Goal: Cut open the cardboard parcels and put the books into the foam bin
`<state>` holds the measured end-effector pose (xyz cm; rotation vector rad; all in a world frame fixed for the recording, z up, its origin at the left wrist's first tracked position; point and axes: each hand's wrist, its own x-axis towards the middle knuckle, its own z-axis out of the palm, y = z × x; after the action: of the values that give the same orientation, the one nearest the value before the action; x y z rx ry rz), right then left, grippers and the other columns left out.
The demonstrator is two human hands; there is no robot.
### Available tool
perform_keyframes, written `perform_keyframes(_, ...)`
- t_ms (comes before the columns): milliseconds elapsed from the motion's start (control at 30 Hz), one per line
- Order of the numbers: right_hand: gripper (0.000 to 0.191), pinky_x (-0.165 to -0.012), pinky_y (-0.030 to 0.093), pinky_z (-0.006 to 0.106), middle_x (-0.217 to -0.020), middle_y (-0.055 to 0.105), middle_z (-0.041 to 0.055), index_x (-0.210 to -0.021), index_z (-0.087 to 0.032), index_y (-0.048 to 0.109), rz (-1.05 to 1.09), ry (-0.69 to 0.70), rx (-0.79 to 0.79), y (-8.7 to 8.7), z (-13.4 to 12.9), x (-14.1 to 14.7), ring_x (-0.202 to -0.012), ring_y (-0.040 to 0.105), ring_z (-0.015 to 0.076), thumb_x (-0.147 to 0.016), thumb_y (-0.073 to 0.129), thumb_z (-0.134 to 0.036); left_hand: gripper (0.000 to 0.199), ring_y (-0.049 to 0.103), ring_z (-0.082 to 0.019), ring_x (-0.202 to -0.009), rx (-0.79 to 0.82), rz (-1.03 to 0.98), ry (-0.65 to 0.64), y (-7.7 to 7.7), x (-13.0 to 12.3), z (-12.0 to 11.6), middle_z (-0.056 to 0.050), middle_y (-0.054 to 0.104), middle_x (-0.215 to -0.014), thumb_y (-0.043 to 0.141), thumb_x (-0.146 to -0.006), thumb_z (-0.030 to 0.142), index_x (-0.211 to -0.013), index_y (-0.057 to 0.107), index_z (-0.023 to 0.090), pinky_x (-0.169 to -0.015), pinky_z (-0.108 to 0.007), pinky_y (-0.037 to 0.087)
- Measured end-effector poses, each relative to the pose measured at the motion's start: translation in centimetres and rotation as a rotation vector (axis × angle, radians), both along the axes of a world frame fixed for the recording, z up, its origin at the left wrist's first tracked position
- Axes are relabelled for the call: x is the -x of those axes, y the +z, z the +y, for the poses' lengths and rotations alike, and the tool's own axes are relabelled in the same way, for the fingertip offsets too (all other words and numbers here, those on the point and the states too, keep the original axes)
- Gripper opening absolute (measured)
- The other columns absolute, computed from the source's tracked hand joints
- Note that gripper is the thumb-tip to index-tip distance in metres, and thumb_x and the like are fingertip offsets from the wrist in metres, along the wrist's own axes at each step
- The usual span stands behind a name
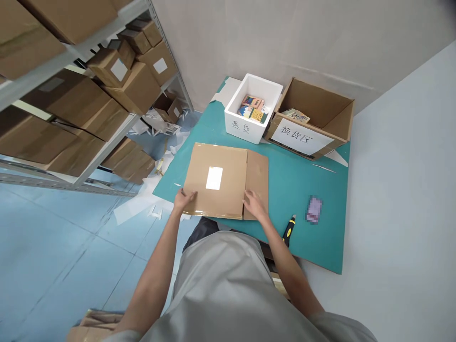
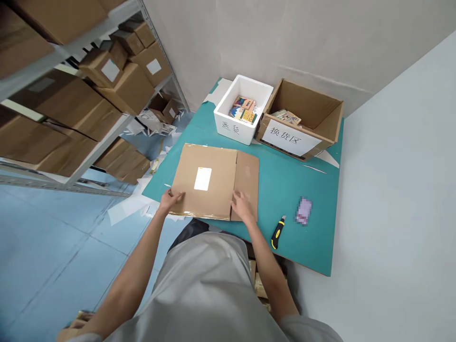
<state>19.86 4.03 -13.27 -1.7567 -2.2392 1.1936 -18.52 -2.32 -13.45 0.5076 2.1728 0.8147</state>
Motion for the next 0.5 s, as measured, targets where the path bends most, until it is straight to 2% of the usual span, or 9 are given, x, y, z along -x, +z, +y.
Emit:
perform_keyframes(100, 0.062, -0.126, 0.033, 0.049, -0.175, 0.034, 0.0174, -0.159, -0.017, 0.056, -0.196, 0.075, 0.122, -1.4, -1.3, 3.3, -0.158, 0.034, 0.036, -0.097, 0.061, -0.023, 0.077, 0.065, -0.041, -0.136, 0.09, -0.028, -0.006, -1.7, 1.7, -0.7, -0.029, 0.073, -0.131, 0.093, -0.065, 0.037, -0.13, 0.059, 0.01, -0.109, -0.05, 0.053)
perform_keyframes(267, 0.052, -0.125, 0.033, 0.045, -0.174, 0.034, 0.0212, -0.146, -0.01, 0.066, -0.244, -0.056, 0.167, -2.1, -2.1, 6.5, -0.156, 0.037, 0.0372, -0.095, 0.062, -0.021, 0.069, 0.067, -0.043, -0.133, 0.15, -0.102, -0.099, -3.5, 4.3, -0.6, -0.027, 0.076, -0.124, 0.09, -0.065, 0.039, -0.123, 0.062, 0.012, -0.107, -0.05, 0.054)
perform_keyframes(400, 0.054, -0.127, 0.033, 0.043, -0.172, 0.04, 0.0202, -0.148, -0.01, 0.065, -0.213, -0.243, 0.152, -0.7, -3.3, 7.8, -0.157, 0.038, 0.0348, -0.098, 0.061, -0.029, 0.058, 0.072, -0.043, -0.123, 0.15, -0.208, -0.224, -3.0, 6.9, 0.4, -0.02, 0.08, -0.107, 0.089, -0.066, 0.049, -0.109, 0.069, 0.017, -0.098, -0.05, 0.059)
perform_keyframes(500, 0.057, -0.13, 0.029, 0.05, -0.169, 0.044, 0.0214, -0.153, -0.011, 0.059, -0.22, -0.447, 0.092, 1.0, -6.3, 8.6, -0.161, 0.033, 0.0369, -0.102, 0.054, -0.036, 0.05, 0.077, -0.036, -0.112, 0.1, -0.379, -0.368, -1.6, 8.5, 0.7, -0.015, 0.082, -0.108, 0.087, -0.071, 0.056, -0.102, 0.074, 0.019, -0.09, -0.043, 0.063)
